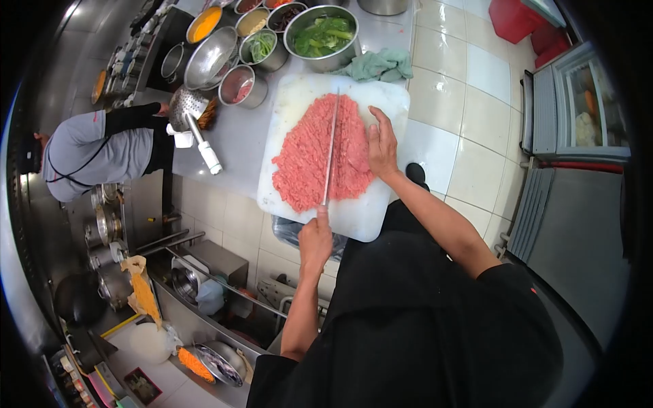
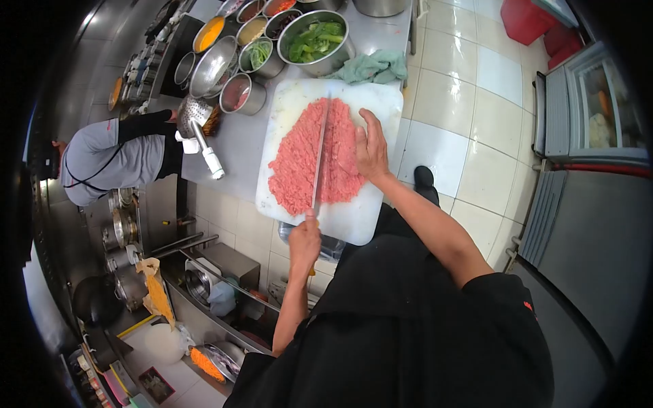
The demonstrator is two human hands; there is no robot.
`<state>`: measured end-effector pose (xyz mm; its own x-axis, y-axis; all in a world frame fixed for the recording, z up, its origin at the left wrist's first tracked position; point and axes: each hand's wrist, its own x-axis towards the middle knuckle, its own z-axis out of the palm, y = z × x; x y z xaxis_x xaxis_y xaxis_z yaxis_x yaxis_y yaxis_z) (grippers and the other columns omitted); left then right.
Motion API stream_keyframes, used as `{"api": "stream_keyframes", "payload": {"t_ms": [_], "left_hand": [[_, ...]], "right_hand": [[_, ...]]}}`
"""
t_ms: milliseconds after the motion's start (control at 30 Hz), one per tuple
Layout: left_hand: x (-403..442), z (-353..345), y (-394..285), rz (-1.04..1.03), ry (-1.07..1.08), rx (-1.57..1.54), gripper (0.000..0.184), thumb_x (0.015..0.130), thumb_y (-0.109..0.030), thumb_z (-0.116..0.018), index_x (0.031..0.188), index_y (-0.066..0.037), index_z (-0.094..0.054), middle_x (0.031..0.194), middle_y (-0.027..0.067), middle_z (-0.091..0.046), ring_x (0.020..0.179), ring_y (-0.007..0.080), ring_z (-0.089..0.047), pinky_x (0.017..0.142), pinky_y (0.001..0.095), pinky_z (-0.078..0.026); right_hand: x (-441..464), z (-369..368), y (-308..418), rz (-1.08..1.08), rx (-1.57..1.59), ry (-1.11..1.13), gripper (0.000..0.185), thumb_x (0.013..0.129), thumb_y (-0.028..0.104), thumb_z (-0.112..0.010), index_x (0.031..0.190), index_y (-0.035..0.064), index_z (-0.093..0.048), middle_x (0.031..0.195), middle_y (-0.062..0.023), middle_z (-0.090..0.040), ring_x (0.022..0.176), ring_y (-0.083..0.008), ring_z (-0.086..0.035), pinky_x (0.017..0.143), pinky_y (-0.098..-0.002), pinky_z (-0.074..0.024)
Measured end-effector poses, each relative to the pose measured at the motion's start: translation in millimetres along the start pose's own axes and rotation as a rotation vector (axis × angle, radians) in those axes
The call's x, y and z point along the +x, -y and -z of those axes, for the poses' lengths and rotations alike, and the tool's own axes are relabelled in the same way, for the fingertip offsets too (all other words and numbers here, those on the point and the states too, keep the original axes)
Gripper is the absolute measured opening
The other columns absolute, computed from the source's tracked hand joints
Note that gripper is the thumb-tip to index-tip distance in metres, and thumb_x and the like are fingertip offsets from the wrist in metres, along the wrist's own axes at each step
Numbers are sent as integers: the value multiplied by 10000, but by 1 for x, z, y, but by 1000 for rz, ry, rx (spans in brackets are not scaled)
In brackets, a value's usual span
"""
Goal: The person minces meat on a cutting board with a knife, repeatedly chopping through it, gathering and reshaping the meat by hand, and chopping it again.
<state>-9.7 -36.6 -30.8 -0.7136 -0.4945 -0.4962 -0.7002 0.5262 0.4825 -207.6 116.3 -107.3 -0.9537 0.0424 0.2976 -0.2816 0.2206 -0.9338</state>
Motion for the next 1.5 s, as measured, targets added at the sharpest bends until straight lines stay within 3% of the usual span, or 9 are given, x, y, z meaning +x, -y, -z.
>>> {"api": "stream_keyframes", "payload": {"t_ms": [133, 267, 400, 533, 700, 833, 967, 1233, 1500], "left_hand": [[-27, 3, -21, -77, -132, -421, 722, 1048, -531, -347, 786, 75, -639, 736, 251, -651, 652, 360, -636, 655, 477, -479], [10, -14, 11, -74, -11, 54, 653, 1053, -492, -375, 778, 45, -625, 639, 150, -592, 592, 237, -585, 592, 402, -466], [-29, 21, -33, -37, -27, -223, 755, 1044, -547, -309, 805, 83, -649, 789, 308, -658, 764, 465, -650, 749, 515, -488], [7, -14, 4, -94, -39, 53, 685, 1050, -505, -372, 753, 57, -629, 644, 191, -601, 612, 283, -603, 609, 433, -473], [-29, 9, -25, -29, -90, -307, 734, 1053, -505, -307, 821, 96, -657, 815, 349, -648, 797, 542, -619, 748, 557, -472], [4, -6, 0, -132, -122, 96, 673, 1052, -491, -382, 751, 62, -619, 647, 216, -613, 597, 366, -610, 601, 469, -463], [-35, 15, -32, -63, -88, -294, 657, 1055, -467, -374, 768, 70, -622, 718, 282, -638, 723, 531, -589, 664, 510, -467], [-39, 8, -38, -87, 14, -213, 657, 1051, -484, -378, 755, 64, -586, 659, 260, -612, 646, 444, -625, 640, 507, -468], [-22, -9, -38, -173, 14, -20, 574, 1053, -422, -396, 830, 67, -596, 740, 337, -611, 737, 542, -600, 662, 562, -456]], "right_hand": [[-4, 3, 8, -18, 5, 5, 512, 1064, 357, -345, 1383, -23, -472, 1385, -217, -522, 1314, -362, -481, 1117, -403, -345], [-1, -3, 2, -4, 3, 3, 519, 1062, 371, -357, 1381, -26, -456, 1394, -227, -503, 1316, -380, -473, 1119, -419, -346], [0, 3, 6, 0, 32, 15, 521, 1061, 374, -364, 1382, -27, -447, 1400, -234, -491, 1322, -390, -465, 1126, -428, -343], [1, -1, 5, 0, 19, 7, 513, 1058, 361, -366, 1379, -29, -458, 1393, -229, -505, 1319, -383, -471, 1123, -420, -343], [1, 3, 7, -2, -16, -8, 500, 1057, 332, -352, 1376, -30, -477, 1383, -218, -526, 1308, -366, -487, 1116, -412, -346], [1, 0, 6, -3, -7, 0, 504, 1058, 340, -348, 1375, -30, -479, 1385, -220, -523, 1306, -367, -487, 1117, -410, -344], [0, 3, 3, 26, 12, -17, 486, 1049, 324, -387, 1369, -35, -463, 1367, -243, -516, 1288, -398, -491, 1107, -422, -360], [2, 10, 9, -26, 103, -58, 502, 1040, 343, -402, 1377, -26, -455, 1355, -243, -519, 1273, -387, -502, 1103, -431, -358], [7, 11, -5, -29, 147, -110, 546, 1039, 390, -405, 1402, -16, -427, 1365, -238, -513, 1263, -380, -510, 1115, -447, -345]]}}
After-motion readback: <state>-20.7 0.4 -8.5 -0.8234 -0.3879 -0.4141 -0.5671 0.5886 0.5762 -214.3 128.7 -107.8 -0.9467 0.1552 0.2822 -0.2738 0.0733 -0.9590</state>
